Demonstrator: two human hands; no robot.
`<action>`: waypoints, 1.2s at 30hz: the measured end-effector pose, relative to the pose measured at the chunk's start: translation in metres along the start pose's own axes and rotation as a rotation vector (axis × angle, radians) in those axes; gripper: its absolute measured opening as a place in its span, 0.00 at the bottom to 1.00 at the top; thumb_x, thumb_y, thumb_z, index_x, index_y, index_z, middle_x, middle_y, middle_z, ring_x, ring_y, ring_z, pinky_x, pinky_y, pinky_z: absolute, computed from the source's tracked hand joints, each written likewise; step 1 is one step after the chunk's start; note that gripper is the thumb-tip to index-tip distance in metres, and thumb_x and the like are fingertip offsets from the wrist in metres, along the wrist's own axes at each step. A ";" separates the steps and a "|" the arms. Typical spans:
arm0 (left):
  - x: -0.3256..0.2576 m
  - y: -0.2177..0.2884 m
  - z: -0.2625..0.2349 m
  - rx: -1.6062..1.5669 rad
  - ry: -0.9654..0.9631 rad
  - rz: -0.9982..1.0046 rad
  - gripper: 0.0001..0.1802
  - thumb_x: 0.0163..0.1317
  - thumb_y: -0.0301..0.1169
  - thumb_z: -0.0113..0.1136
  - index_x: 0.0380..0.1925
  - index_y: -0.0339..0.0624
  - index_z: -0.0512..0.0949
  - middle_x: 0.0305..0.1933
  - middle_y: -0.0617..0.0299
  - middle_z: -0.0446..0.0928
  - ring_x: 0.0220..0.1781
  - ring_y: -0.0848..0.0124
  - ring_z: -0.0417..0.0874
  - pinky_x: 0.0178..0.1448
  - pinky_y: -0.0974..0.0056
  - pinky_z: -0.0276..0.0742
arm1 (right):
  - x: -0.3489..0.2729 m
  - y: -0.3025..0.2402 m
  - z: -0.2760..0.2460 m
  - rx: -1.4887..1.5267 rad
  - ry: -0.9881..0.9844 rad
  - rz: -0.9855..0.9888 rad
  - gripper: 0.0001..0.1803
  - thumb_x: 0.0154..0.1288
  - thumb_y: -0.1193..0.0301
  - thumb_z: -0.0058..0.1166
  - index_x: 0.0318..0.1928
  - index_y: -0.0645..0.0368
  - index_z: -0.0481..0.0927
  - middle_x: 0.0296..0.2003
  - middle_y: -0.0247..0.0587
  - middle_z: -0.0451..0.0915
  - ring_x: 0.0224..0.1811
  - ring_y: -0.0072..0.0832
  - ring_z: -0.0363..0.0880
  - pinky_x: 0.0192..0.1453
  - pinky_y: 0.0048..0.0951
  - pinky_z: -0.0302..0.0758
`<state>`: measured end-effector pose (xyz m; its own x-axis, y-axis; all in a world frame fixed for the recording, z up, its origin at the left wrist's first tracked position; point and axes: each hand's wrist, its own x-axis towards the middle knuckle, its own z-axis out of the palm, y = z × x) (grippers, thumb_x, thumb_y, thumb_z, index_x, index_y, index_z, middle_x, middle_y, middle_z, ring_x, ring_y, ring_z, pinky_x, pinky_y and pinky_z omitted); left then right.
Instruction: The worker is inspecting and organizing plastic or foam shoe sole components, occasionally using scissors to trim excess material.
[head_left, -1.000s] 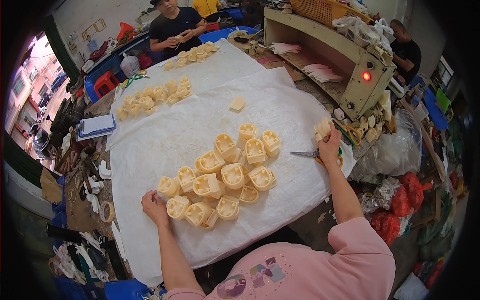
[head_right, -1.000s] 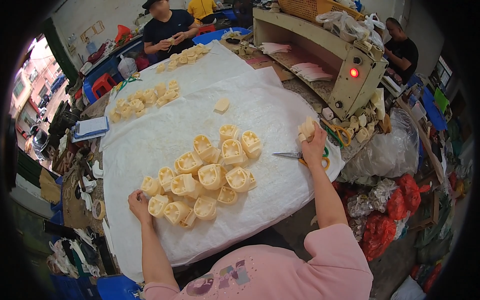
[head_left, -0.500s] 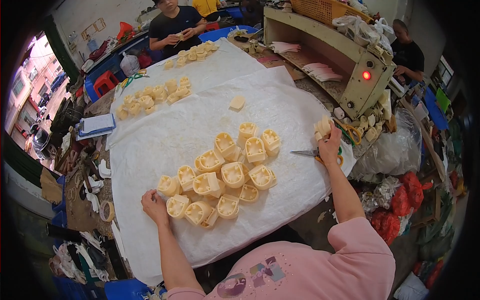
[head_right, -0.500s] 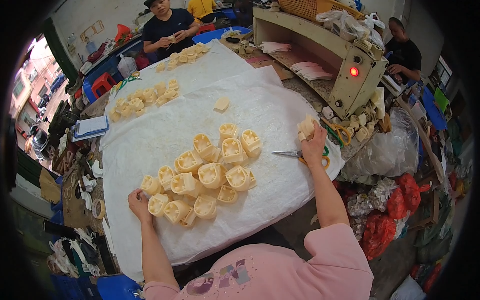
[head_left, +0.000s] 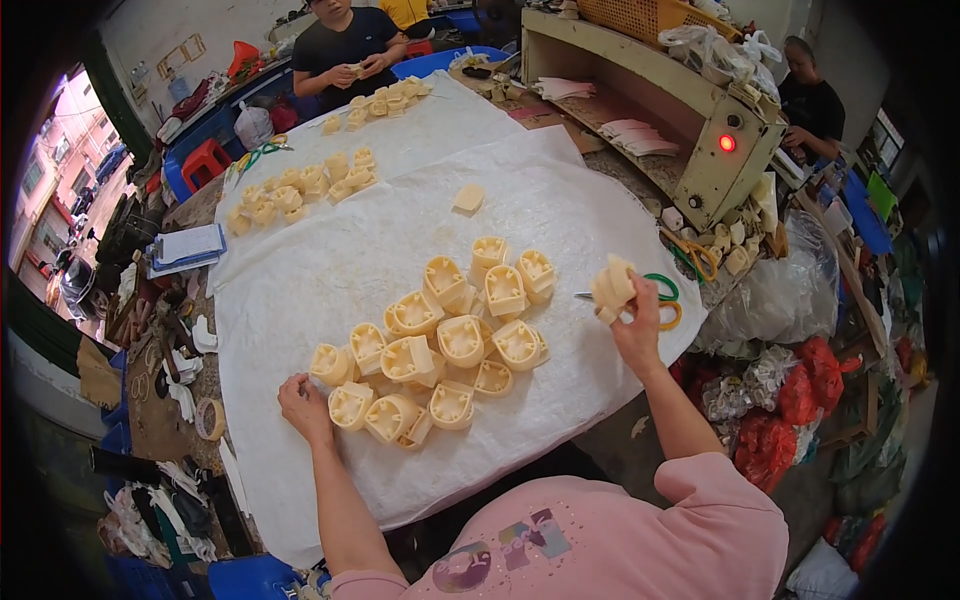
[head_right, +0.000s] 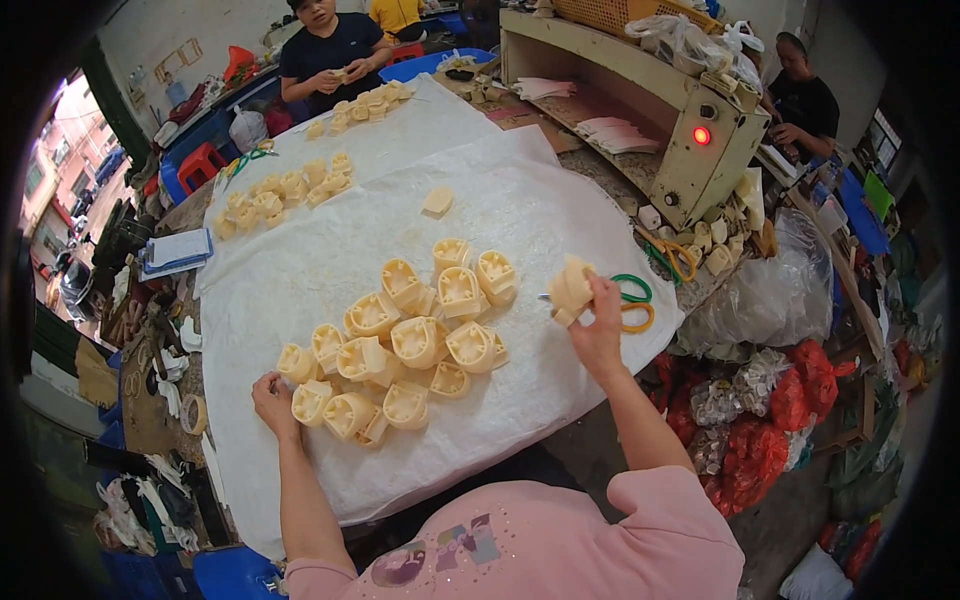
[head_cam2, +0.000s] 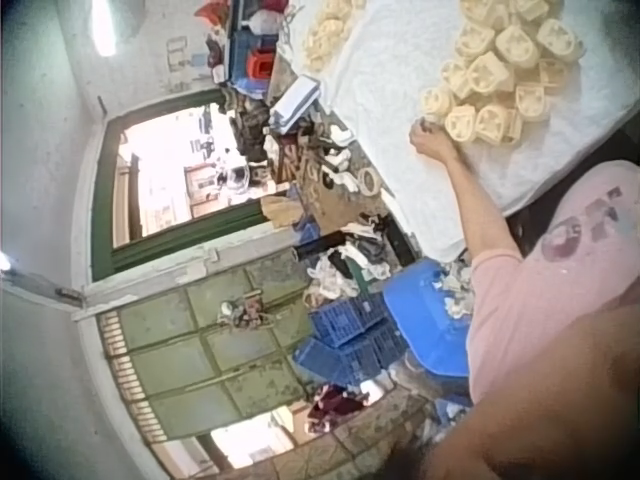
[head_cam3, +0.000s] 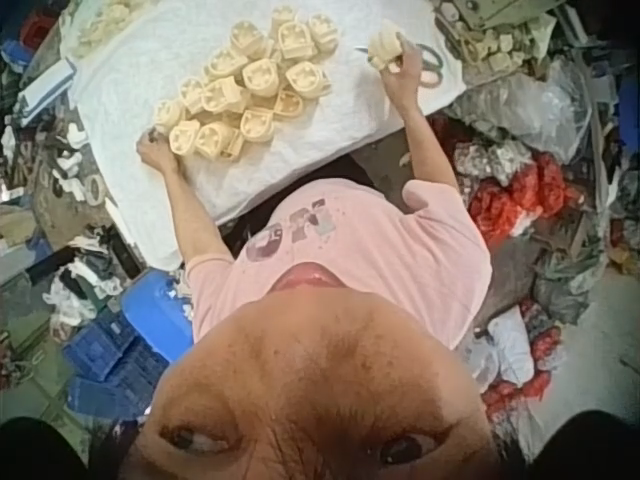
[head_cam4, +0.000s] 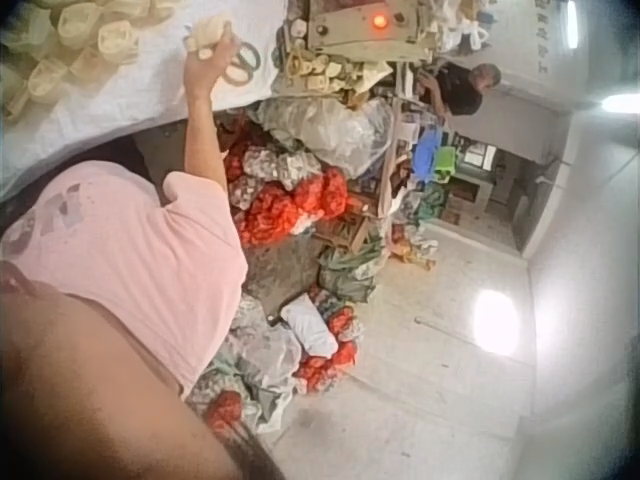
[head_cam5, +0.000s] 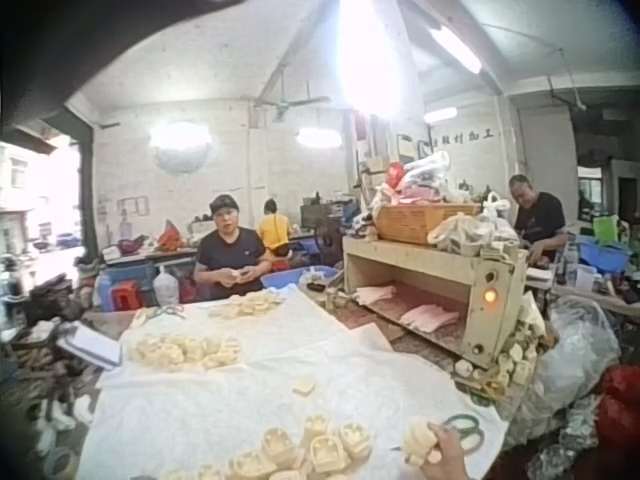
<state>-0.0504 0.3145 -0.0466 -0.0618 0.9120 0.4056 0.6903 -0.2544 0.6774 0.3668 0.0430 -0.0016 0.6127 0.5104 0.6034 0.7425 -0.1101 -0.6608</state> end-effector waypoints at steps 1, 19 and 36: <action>0.000 -0.001 0.002 0.001 -0.004 0.008 0.08 0.56 0.22 0.53 0.35 0.35 0.79 0.43 0.53 0.77 0.47 0.59 0.77 0.49 0.61 0.76 | -0.004 -0.007 0.001 0.013 -0.049 -0.008 0.38 0.46 0.79 0.68 0.60 0.61 0.65 0.51 0.42 0.65 0.53 0.32 0.70 0.54 0.32 0.74; 0.007 -0.008 0.006 0.050 -0.053 0.007 0.11 0.58 0.23 0.54 0.41 0.34 0.77 0.45 0.55 0.77 0.45 0.63 0.78 0.51 0.61 0.73 | -0.020 -0.035 0.022 0.027 -0.269 0.046 0.38 0.48 0.76 0.67 0.62 0.57 0.65 0.53 0.47 0.63 0.55 0.41 0.67 0.59 0.35 0.69; 0.004 -0.004 0.007 -0.007 -0.004 0.038 0.09 0.56 0.21 0.54 0.38 0.36 0.78 0.43 0.55 0.76 0.43 0.63 0.77 0.48 0.63 0.74 | -0.019 -0.025 0.033 0.034 -0.457 -0.065 0.28 0.64 0.75 0.51 0.65 0.53 0.63 0.56 0.50 0.60 0.56 0.45 0.65 0.60 0.35 0.66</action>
<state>-0.0478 0.3215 -0.0519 -0.0328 0.9030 0.4283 0.6870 -0.2909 0.6660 0.3276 0.0640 -0.0117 0.3771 0.8399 0.3904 0.7614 -0.0411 -0.6470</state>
